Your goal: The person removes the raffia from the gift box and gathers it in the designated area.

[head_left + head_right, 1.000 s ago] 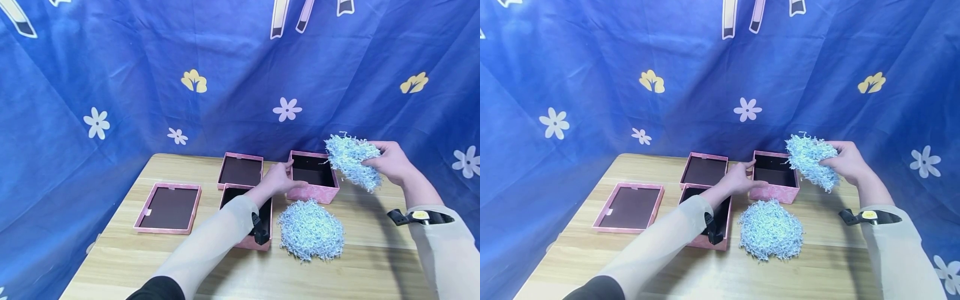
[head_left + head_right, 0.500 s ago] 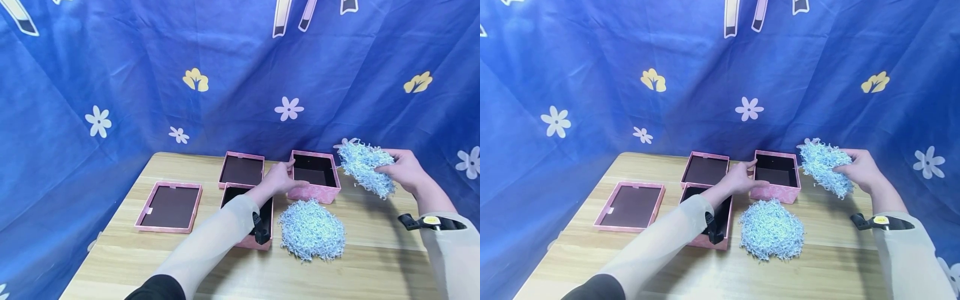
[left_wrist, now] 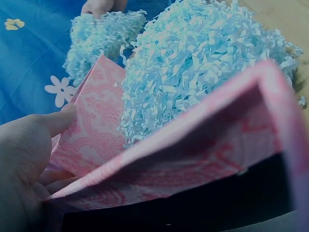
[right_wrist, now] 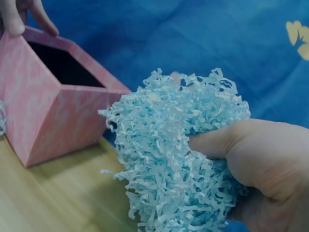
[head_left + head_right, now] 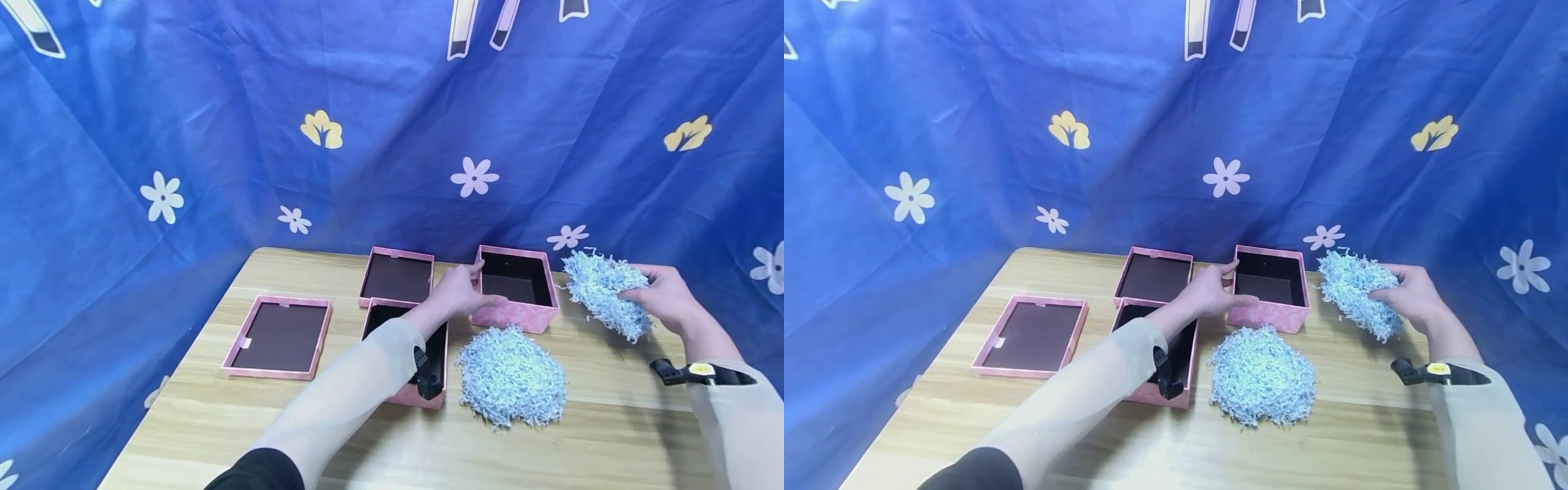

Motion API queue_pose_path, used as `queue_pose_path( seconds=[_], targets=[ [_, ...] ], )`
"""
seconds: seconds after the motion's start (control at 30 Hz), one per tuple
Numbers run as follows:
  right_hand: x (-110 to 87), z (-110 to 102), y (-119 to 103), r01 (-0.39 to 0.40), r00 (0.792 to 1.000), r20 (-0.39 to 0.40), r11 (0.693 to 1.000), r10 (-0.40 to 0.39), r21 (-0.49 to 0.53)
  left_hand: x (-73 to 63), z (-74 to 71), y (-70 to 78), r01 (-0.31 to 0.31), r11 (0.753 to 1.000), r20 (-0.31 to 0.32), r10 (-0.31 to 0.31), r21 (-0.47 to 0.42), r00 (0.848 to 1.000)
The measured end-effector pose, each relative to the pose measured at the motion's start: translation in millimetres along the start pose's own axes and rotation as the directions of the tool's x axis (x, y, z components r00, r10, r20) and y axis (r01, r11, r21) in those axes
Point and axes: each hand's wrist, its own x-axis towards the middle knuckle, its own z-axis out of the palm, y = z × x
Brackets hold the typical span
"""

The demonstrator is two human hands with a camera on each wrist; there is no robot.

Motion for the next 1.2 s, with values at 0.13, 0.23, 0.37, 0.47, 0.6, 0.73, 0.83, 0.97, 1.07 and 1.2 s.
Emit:
queue_pose_path(
  seconds=[0.13, 0.23, 0.37, 0.47, 0.6, 0.73, 0.83, 0.97, 1.07, 1.2],
  targets=[
    [-2.5, 4, 9, -0.024, 1.0, 0.008, 0.998, 0.025, -0.061, 2.0, 1.3, -1.4, 0.009, 1.0, 0.002, -0.009, -0.001, 1.0],
    [-3.8, 6, 15, -0.05, 0.999, 0.009, 0.991, 0.051, -0.125, 1.6, 1.6, -1.4, 0.019, 1.0, 0.005, -0.019, 0.003, 1.0],
    [-5.6, 10, 24, -0.083, 0.996, 0.016, 0.984, 0.086, -0.157, 0.0, 1.9, -0.5, 0.014, 1.0, 0.006, -0.014, 0.0, 1.0],
    [-5.7, 16, 31, -0.092, 0.995, 0.035, 0.985, 0.098, -0.145, -1.2, 1.9, -0.2, 0.007, 1.0, -0.002, -0.007, -0.006, 1.0],
    [-4.9, 27, 40, -0.056, 0.997, 0.035, 0.981, 0.063, -0.184, -2.1, 1.9, -0.2, 0.005, 1.0, -0.009, -0.005, -0.004, 1.0],
    [-5.3, 36, 44, -0.024, 1.0, 0.011, 0.971, 0.027, -0.237, -2.4, 1.6, 0.3, 0.007, 1.0, -0.011, -0.007, -0.003, 1.0],
    [-6.5, 38, 43, -0.027, 0.999, 0.012, 0.976, 0.03, -0.217, -2.5, 1.0, 0.7, 0.004, 1.0, -0.009, -0.004, -0.001, 1.0],
    [-8.7, 35, 38, -0.054, 0.996, 0.064, 0.98, 0.067, -0.194, -2.7, 0.1, 1.0, -0.002, 1.0, -0.006, 0.002, 0.006, 1.0],
    [-9.3, 32, 34, -0.091, 0.986, 0.12, 0.978, 0.115, -0.188, -2.7, -0.9, 1.0, -0.001, 1.0, -0.002, 0.001, 0.008, 1.0],
    [-10.0, 27, 26, -0.13, 0.973, 0.16, 0.968, 0.166, -0.213, -1.9, -1.3, 0.9, 0.011, 1.0, 0.009, -0.011, 0.0, 1.0]
  ],
)
